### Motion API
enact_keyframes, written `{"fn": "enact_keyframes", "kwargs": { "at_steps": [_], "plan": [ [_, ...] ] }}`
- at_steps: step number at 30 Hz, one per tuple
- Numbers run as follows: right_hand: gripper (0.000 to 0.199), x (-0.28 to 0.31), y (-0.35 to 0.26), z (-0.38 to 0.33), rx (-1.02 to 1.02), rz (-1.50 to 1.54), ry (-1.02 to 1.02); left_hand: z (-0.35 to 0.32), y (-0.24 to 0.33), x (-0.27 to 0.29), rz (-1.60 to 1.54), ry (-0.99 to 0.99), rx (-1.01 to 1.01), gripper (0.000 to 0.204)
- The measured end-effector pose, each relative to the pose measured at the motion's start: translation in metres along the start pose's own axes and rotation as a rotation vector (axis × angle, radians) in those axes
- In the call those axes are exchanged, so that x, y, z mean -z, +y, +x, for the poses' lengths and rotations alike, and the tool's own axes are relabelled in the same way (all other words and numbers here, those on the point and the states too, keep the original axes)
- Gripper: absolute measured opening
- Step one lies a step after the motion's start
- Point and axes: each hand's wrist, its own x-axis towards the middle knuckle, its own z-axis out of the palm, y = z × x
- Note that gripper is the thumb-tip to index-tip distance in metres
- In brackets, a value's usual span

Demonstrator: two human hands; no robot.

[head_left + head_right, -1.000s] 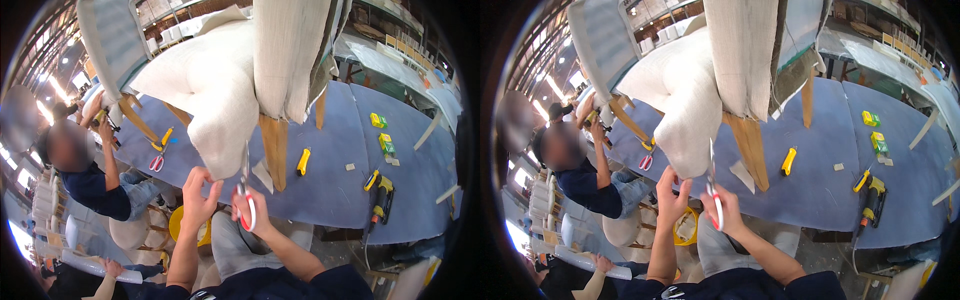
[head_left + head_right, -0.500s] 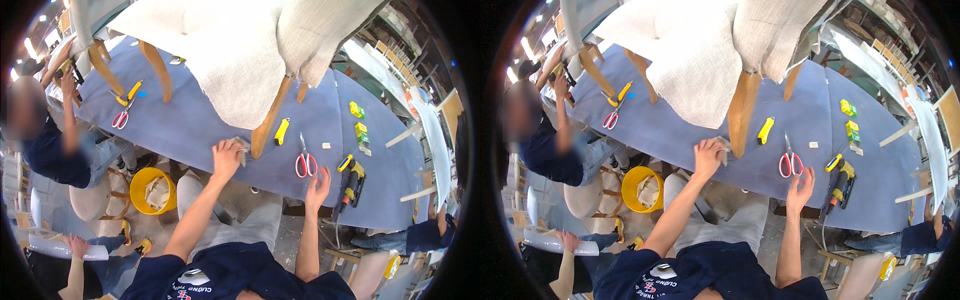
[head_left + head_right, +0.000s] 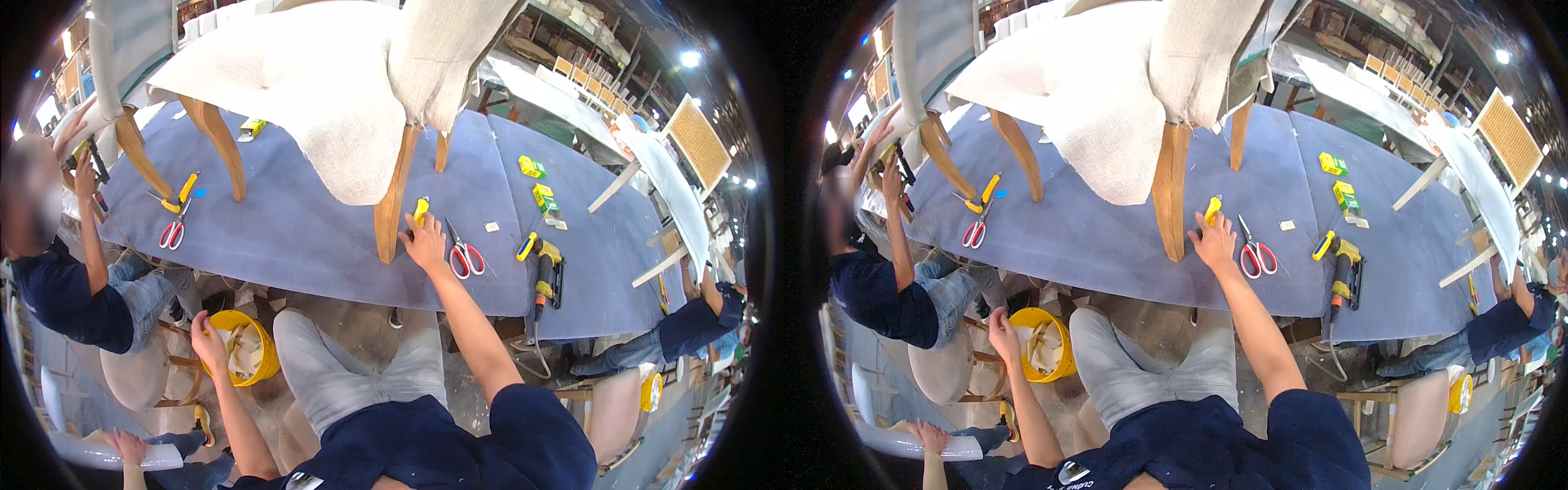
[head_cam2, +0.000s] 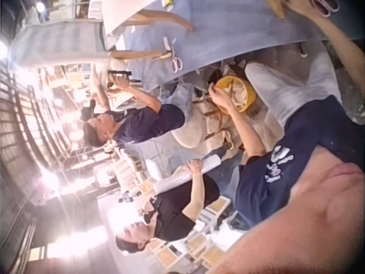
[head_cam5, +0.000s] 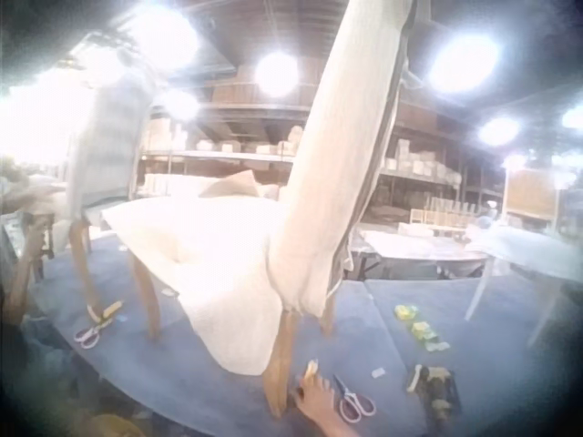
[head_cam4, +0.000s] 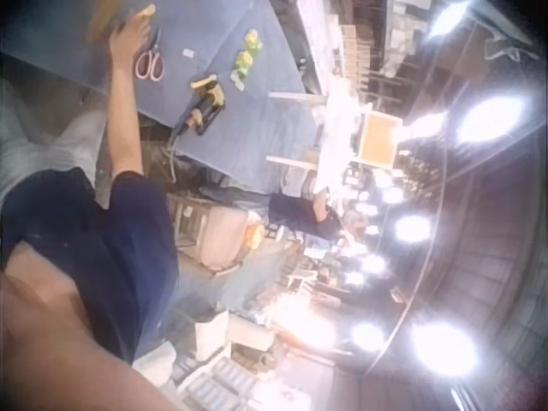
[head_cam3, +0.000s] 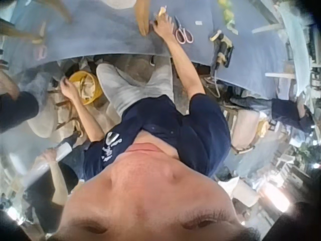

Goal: The person upholsters a wooden chair by stretching and securing a white fabric cover over the seat and backrest. They use a staple gun to attach the fabric to the underside of the chair frame, a utility knife to trim excess material, and scissors to refine the edges. The process involves repeated folding, pulling, and stapling to ensure a tight fit.

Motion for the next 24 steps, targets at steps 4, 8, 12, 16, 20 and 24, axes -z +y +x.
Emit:
{"fn": "enact_keyframes", "kwargs": {
  "at_steps": [4, 8, 12, 16, 20, 24],
  "plan": [
    [0.030, -0.018, 0.053, 0.013, -0.085, 0.209, -0.004, 0.026, 0.052, -0.049, -0.229, -0.124, -0.067, 0.018],
    [0.030, 0.018, 0.097, -0.002, -0.194, 0.026, 0.322, 0.109, 0.096, -0.090, -0.231, -0.096, -0.223, 0.021],
    [0.028, 0.055, 0.082, -0.014, -0.248, 0.025, 0.391, 0.277, 0.086, -0.139, -0.526, -0.096, -0.230, 0.054],
    [0.024, 0.090, 0.047, -0.031, -0.175, 0.413, 0.322, 0.394, 0.117, -0.183, -0.748, -0.173, 0.135, 0.087],
    [0.018, 0.152, -0.003, -0.035, -0.158, 0.803, 0.138, 0.396, 0.171, -0.232, -0.979, -0.442, 0.200, 0.099],
    [0.010, 0.176, -0.043, -0.020, -0.117, 1.119, 0.038, 0.370, 0.175, -0.219, -1.050, -0.336, 0.216, 0.092]
  ]
}}
